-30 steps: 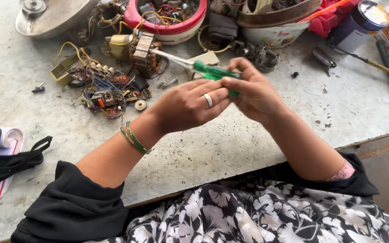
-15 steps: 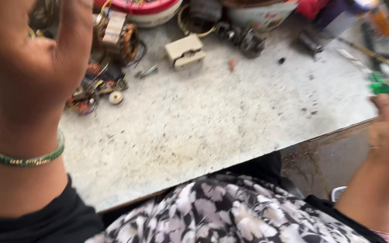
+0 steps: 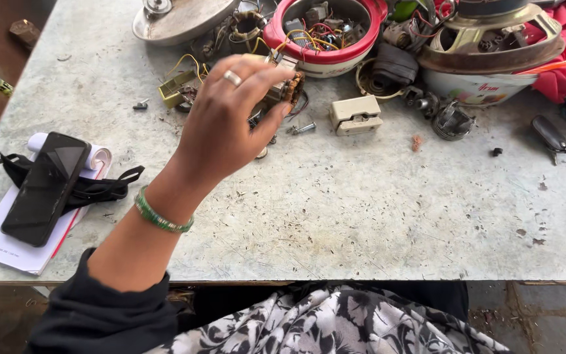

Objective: The person sorts through various electronic components, moves a speaker, and uses a screwdriver to manipulate a small component on a metal tray.

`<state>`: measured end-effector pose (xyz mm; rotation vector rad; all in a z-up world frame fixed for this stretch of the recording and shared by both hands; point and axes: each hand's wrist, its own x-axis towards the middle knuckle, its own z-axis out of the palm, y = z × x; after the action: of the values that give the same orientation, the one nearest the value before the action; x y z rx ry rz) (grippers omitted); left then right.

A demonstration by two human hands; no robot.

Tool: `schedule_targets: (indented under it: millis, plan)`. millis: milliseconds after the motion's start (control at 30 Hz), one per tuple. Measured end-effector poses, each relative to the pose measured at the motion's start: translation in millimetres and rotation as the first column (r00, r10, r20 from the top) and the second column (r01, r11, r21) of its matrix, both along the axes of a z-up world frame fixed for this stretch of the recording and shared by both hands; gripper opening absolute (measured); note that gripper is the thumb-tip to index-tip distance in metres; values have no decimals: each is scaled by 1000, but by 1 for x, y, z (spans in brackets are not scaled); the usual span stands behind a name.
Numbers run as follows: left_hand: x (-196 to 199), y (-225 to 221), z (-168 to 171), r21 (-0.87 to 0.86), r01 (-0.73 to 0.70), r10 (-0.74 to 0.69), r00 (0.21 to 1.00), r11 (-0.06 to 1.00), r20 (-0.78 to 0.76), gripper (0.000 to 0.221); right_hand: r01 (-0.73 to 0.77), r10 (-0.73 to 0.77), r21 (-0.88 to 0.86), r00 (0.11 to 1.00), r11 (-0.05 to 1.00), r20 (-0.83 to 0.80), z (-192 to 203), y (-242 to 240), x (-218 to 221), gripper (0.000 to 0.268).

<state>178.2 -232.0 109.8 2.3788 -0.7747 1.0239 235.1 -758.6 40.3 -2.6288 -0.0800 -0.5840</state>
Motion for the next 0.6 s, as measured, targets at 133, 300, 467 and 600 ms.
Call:
schedule_targets:
  millis: [133, 300, 467, 600]
  plan:
    - [-1, -8, -32, -266, 71, -139, 959, 961, -247, 19, -309, 314, 73, 946, 948, -81, 53, -9, -10, 36]
    - [5, -59, -75, -691, 144, -563, 706, 708, -430, 25, -579, 739, 516, 652, 631, -172, 43, 99, -7, 41]
    - [-8, -59, -94, -831, 121, -682, 642, 543, -351, 32, -433, 912, 837, 372, 335, -173, -2, 217, -2, 40]
    - [-2, -50, -111, -889, 64, -725, 607, 453, -326, 24, -247, 899, 887, 313, 389, -307, -27, 228, -17, 39]
